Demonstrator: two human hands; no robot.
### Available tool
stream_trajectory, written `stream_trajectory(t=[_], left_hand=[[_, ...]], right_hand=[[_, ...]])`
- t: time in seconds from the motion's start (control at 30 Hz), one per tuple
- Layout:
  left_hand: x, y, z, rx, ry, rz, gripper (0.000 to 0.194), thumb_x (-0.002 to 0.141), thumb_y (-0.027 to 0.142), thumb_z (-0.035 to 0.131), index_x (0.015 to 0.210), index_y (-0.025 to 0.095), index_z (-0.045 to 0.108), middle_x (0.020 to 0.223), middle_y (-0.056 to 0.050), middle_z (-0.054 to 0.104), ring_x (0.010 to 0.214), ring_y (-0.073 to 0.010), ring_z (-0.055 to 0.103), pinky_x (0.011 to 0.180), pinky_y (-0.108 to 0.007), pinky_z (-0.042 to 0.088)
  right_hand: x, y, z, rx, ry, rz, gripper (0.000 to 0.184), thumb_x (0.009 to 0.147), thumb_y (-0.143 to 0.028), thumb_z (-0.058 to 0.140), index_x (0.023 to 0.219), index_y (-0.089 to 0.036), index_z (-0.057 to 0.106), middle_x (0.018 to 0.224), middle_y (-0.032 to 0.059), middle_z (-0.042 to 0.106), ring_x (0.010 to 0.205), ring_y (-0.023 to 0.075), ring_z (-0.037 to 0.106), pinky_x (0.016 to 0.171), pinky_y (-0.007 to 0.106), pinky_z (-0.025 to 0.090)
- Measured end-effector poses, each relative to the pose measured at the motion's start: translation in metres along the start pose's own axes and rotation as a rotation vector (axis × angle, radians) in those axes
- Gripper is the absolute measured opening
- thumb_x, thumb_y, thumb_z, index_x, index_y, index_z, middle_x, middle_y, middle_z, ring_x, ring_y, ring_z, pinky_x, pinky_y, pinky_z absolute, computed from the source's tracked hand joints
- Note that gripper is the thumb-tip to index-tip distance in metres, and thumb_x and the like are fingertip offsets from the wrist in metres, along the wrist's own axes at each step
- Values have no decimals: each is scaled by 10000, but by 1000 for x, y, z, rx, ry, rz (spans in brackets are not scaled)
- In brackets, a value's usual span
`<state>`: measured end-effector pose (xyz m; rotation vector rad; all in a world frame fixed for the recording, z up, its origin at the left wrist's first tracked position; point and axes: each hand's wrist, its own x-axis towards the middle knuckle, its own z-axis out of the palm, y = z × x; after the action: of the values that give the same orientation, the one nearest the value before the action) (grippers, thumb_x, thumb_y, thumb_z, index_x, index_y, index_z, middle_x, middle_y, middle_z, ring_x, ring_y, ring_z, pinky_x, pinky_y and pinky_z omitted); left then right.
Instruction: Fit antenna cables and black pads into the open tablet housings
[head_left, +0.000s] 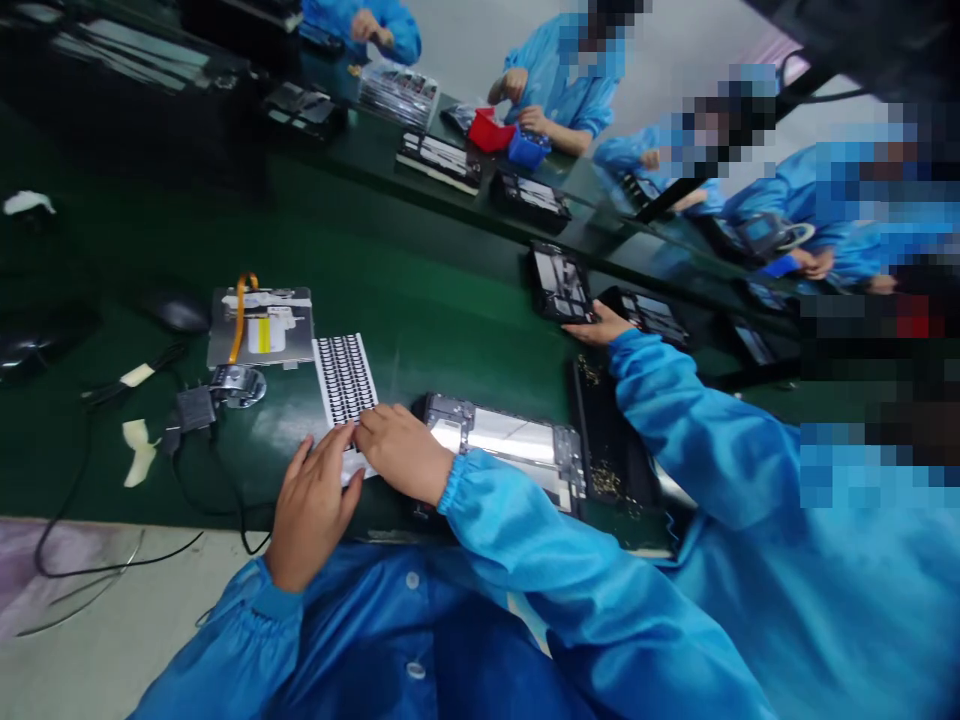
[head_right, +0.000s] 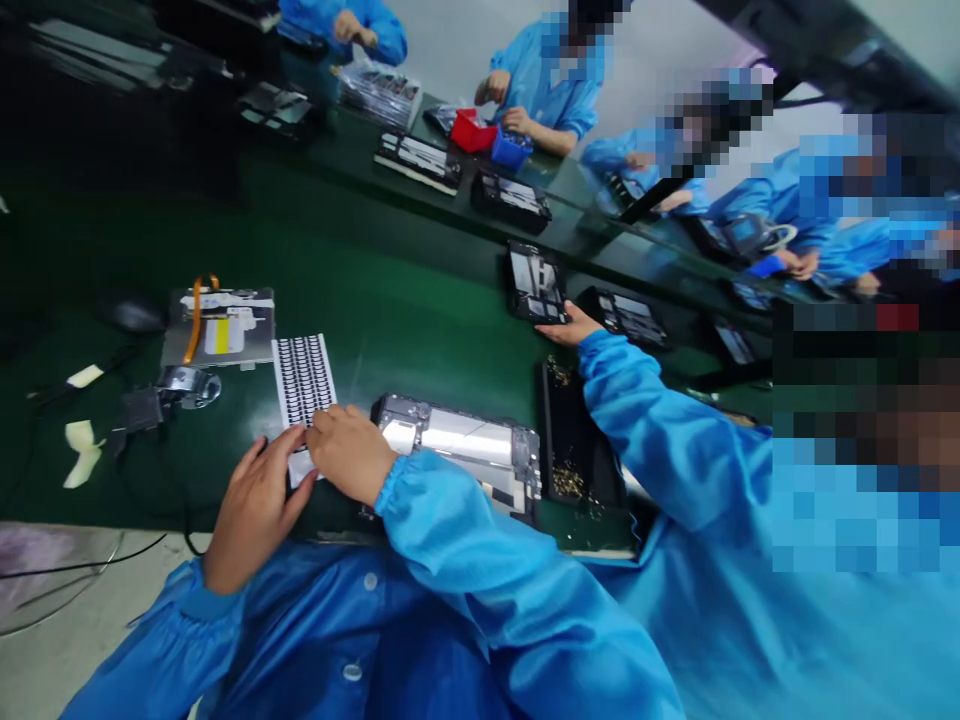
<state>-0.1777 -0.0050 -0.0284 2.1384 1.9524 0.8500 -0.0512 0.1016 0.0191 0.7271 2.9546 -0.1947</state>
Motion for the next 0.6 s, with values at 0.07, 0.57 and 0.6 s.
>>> stream_trajectory(t=[0.07,0.57,0.6], left_hand=[[2,-4,-1,3,-20,10,568,960,285,475,1488,139,322,1366,-186,604,1236,-290,609,1132,-544,375],[19,148,26,-294,-80,480,223,908,185,628,1130,199,621,1181,-66,687,1183,-242,608,1064,-432,447],[19,159,35,-289,-98,486,215,907,181,623,1122,187,619,1180,-72,688,1177,-247,610,1063,-436,445]], right_hand=[[-3,5,-14,85,-23,-39,155,1000,-158,484,1032,-111,628,1048,124,644,1007,244,556,876,392,453],[-287,10,-11,435,386,631,111,986,-147,462,1015,-226,535,1166,111,566,1128,230,562,941,408,525],[-286,8,-4,416,392,638,115,989,-143,463,1028,-222,536,1173,114,565,1141,230,556,954,410,521]])
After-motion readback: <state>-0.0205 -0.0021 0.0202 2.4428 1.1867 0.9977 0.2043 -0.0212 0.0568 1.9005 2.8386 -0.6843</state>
